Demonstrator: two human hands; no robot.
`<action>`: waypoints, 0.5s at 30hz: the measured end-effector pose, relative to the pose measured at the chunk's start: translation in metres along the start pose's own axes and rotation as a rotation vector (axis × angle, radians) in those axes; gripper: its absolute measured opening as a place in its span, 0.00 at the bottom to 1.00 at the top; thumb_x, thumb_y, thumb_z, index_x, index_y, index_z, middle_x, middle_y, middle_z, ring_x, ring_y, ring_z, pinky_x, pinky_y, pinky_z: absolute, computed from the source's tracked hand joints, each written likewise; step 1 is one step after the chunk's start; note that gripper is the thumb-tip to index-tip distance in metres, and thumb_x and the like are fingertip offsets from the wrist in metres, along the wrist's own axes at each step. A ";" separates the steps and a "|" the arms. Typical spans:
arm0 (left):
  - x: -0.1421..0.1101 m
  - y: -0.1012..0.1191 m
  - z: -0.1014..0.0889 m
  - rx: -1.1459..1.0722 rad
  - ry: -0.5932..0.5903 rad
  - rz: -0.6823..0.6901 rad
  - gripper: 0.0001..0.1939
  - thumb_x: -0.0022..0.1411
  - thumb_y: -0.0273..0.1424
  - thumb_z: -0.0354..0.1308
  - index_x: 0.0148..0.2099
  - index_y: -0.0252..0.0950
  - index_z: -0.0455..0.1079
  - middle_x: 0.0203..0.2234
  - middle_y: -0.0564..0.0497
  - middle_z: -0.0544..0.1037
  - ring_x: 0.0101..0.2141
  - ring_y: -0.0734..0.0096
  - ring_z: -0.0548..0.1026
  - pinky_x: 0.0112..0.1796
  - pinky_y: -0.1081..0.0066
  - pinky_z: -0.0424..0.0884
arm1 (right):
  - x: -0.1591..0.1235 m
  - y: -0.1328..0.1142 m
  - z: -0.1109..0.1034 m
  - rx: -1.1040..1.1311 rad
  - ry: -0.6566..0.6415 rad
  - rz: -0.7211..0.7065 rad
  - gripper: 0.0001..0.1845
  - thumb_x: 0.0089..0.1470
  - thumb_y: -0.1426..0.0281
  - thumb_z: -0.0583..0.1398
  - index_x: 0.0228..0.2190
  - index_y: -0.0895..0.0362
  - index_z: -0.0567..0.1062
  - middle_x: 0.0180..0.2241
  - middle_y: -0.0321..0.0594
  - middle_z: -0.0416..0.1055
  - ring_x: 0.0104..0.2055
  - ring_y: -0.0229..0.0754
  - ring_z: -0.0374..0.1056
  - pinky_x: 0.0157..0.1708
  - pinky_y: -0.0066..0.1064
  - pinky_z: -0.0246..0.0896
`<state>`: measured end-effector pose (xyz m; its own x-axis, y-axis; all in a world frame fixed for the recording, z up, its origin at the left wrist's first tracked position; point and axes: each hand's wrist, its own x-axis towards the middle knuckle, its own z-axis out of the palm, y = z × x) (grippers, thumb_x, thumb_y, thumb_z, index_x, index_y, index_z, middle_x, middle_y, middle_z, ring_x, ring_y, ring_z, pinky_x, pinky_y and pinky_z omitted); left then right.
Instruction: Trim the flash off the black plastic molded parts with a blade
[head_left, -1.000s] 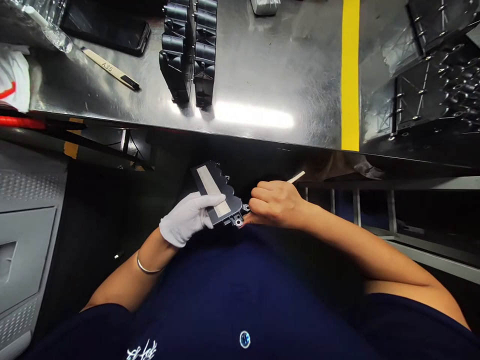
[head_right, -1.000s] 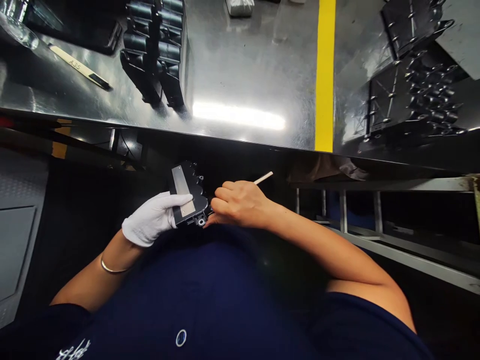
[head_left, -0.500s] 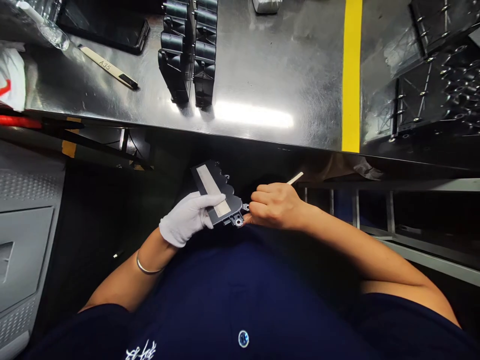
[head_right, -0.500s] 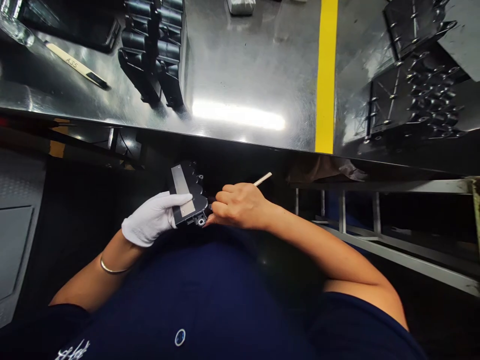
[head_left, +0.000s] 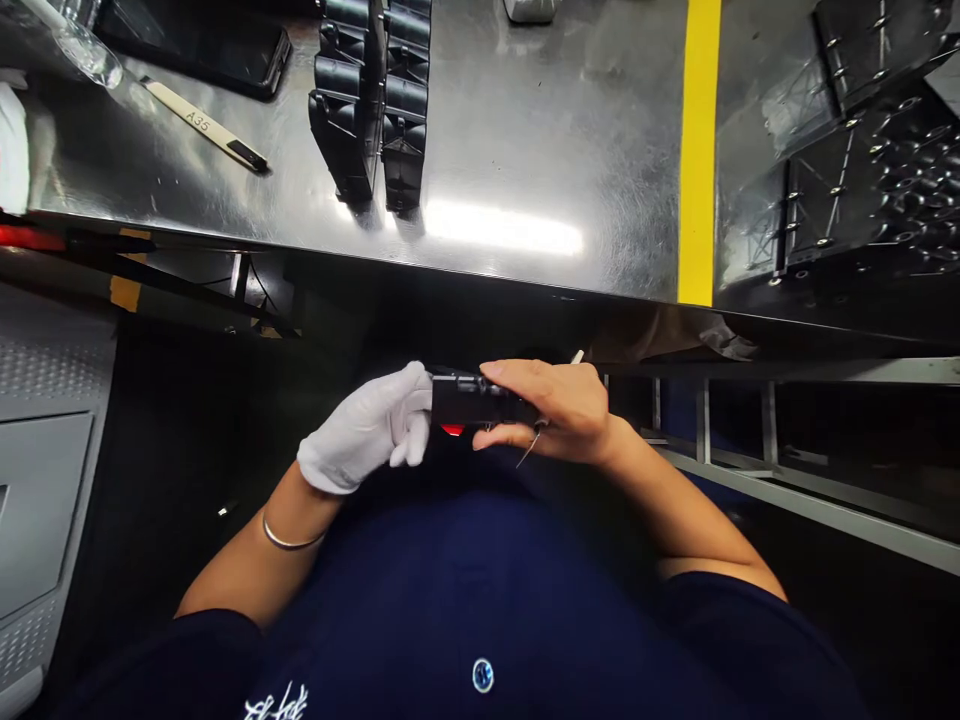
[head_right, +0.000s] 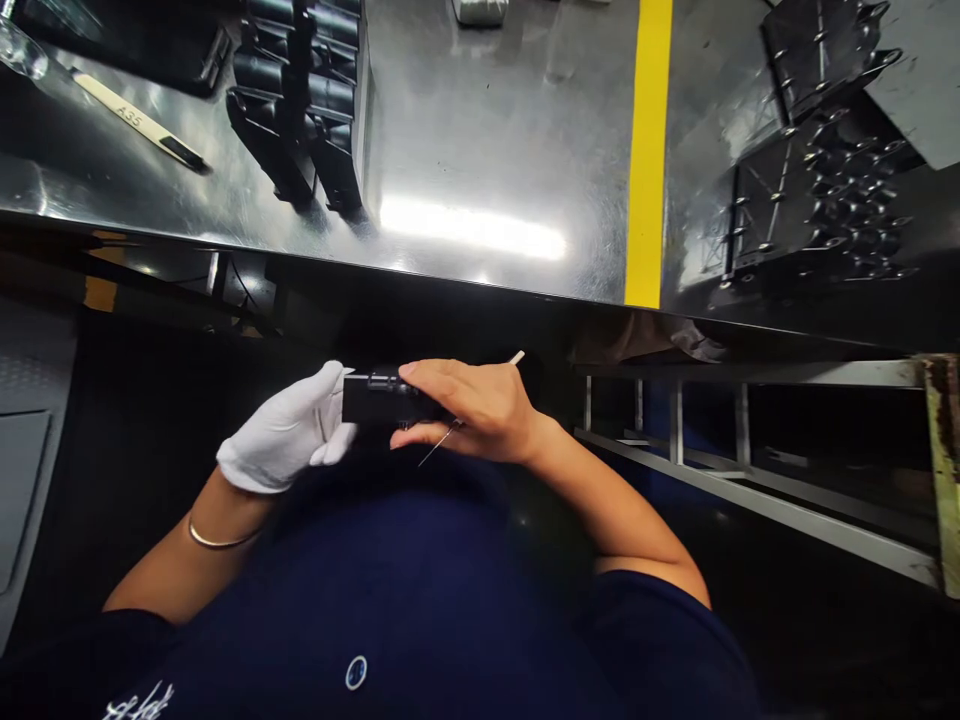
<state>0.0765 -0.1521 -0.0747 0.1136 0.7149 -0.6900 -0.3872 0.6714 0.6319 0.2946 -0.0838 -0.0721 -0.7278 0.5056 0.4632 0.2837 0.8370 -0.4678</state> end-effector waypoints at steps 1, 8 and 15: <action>-0.002 0.001 0.001 0.180 0.014 0.160 0.14 0.58 0.41 0.63 0.39 0.36 0.78 0.23 0.50 0.78 0.21 0.69 0.74 0.22 0.73 0.70 | 0.001 -0.002 0.003 0.010 0.064 0.095 0.27 0.50 0.51 0.66 0.45 0.56 0.77 0.37 0.46 0.80 0.35 0.44 0.77 0.33 0.31 0.73; -0.001 0.004 0.002 0.660 0.297 0.488 0.13 0.62 0.40 0.57 0.28 0.39 0.72 0.24 0.53 0.74 0.27 0.70 0.70 0.31 0.73 0.68 | -0.002 -0.018 0.039 0.356 0.261 0.492 0.27 0.53 0.49 0.63 0.43 0.58 0.77 0.30 0.42 0.78 0.23 0.36 0.68 0.23 0.29 0.65; -0.004 0.006 0.001 0.670 0.112 0.295 0.22 0.54 0.46 0.61 0.20 0.36 0.64 0.15 0.56 0.63 0.19 0.77 0.59 0.20 0.76 0.57 | -0.011 -0.015 0.014 0.421 0.046 0.547 0.15 0.62 0.63 0.57 0.45 0.58 0.75 0.34 0.41 0.73 0.32 0.36 0.68 0.32 0.29 0.67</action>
<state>0.0747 -0.1504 -0.0681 -0.0163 0.8840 -0.4672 0.2585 0.4550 0.8521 0.2897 -0.1047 -0.0808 -0.5196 0.8480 0.1042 0.3291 0.3112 -0.8915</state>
